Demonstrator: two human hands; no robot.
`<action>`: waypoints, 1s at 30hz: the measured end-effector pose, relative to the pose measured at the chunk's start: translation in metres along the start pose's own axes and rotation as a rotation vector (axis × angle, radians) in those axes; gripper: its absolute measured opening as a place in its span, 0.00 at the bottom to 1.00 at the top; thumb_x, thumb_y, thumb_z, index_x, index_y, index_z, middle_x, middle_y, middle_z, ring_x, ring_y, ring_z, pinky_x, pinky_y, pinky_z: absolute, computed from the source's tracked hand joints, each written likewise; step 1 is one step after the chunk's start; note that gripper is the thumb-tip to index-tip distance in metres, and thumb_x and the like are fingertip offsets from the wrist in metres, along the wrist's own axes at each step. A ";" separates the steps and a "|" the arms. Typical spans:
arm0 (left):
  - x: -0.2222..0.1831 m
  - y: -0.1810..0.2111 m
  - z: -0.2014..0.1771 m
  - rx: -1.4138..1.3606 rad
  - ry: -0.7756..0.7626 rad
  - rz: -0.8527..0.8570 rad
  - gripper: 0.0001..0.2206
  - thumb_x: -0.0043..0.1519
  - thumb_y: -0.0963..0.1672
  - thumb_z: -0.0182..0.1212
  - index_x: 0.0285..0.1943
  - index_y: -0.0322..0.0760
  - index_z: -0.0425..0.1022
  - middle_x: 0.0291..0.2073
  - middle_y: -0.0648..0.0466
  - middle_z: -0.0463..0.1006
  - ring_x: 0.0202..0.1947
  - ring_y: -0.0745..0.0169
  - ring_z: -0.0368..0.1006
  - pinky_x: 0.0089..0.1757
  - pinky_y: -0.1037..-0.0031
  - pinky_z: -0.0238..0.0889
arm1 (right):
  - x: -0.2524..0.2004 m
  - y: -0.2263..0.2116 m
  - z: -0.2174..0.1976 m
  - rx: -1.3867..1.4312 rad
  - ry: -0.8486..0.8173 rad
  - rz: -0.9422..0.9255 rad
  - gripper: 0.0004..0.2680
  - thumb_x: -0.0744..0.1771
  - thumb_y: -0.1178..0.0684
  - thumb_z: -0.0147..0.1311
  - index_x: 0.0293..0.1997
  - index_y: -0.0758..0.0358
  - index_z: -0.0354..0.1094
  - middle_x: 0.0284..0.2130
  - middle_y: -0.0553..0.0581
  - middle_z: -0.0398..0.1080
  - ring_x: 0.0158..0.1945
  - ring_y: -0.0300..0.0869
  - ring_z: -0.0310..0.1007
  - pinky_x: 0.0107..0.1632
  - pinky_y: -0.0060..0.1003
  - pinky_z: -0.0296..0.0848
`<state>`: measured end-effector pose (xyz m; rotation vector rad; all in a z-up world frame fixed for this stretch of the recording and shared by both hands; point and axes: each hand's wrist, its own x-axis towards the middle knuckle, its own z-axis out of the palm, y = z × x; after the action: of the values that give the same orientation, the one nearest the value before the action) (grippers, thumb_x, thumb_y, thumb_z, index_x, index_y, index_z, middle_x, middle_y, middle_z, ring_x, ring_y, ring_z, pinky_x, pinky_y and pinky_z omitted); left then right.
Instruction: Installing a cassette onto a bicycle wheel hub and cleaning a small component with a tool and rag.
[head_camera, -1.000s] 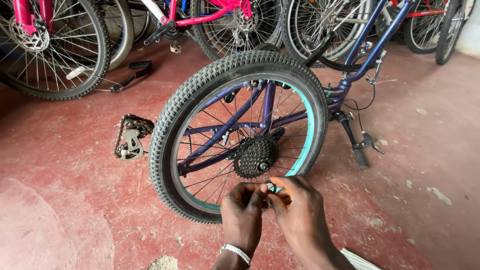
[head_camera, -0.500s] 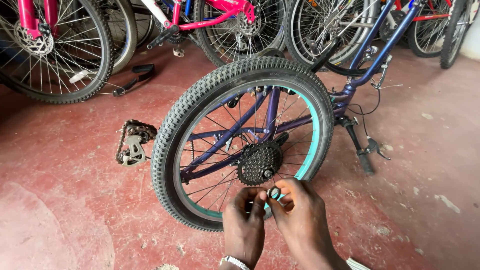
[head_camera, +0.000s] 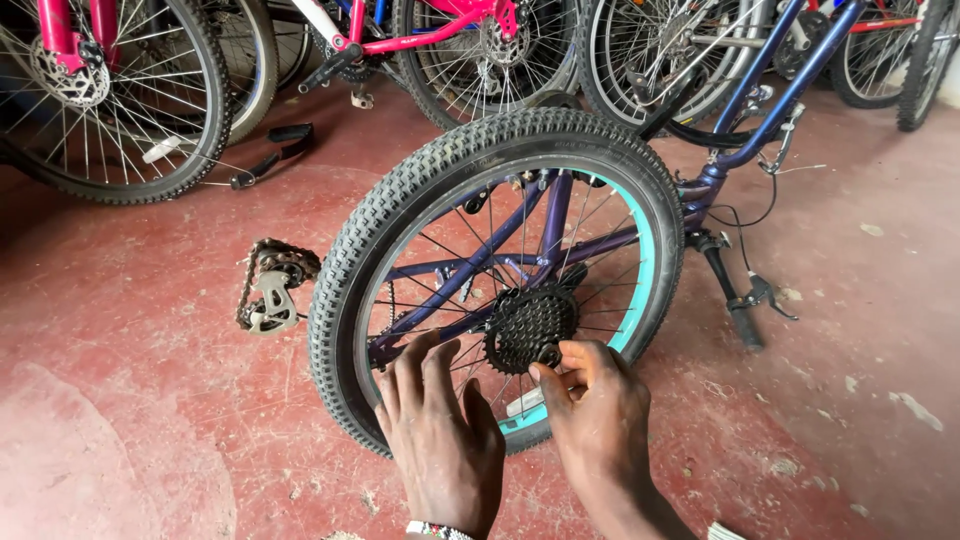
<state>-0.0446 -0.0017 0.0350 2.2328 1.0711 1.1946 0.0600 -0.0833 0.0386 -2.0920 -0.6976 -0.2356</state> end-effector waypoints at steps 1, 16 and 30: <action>0.001 -0.003 0.000 0.003 0.000 0.000 0.19 0.52 0.40 0.61 0.55 0.41 0.73 0.60 0.54 0.71 0.57 0.49 0.66 0.53 0.54 0.58 | 0.000 -0.002 0.001 0.003 -0.002 0.001 0.13 0.59 0.55 0.68 0.45 0.67 0.74 0.35 0.59 0.80 0.27 0.42 0.79 0.29 0.36 0.79; 0.008 -0.013 0.002 0.200 0.016 0.197 0.20 0.53 0.42 0.62 0.56 0.34 0.73 0.64 0.45 0.70 0.71 0.47 0.58 0.66 0.50 0.44 | 0.007 0.004 0.009 -0.117 0.035 -0.084 0.12 0.60 0.56 0.67 0.43 0.70 0.73 0.37 0.65 0.79 0.27 0.48 0.80 0.27 0.39 0.81; -0.021 0.007 0.016 -0.273 -0.105 -0.008 0.04 0.56 0.41 0.64 0.38 0.40 0.78 0.32 0.56 0.79 0.33 0.61 0.74 0.37 0.67 0.69 | -0.001 0.013 0.003 -0.091 0.094 -0.241 0.14 0.60 0.59 0.66 0.48 0.69 0.68 0.32 0.57 0.74 0.30 0.43 0.75 0.27 0.38 0.75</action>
<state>-0.0358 -0.0220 0.0196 2.0537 0.8211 1.1316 0.0666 -0.0868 0.0272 -2.0661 -0.8968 -0.5053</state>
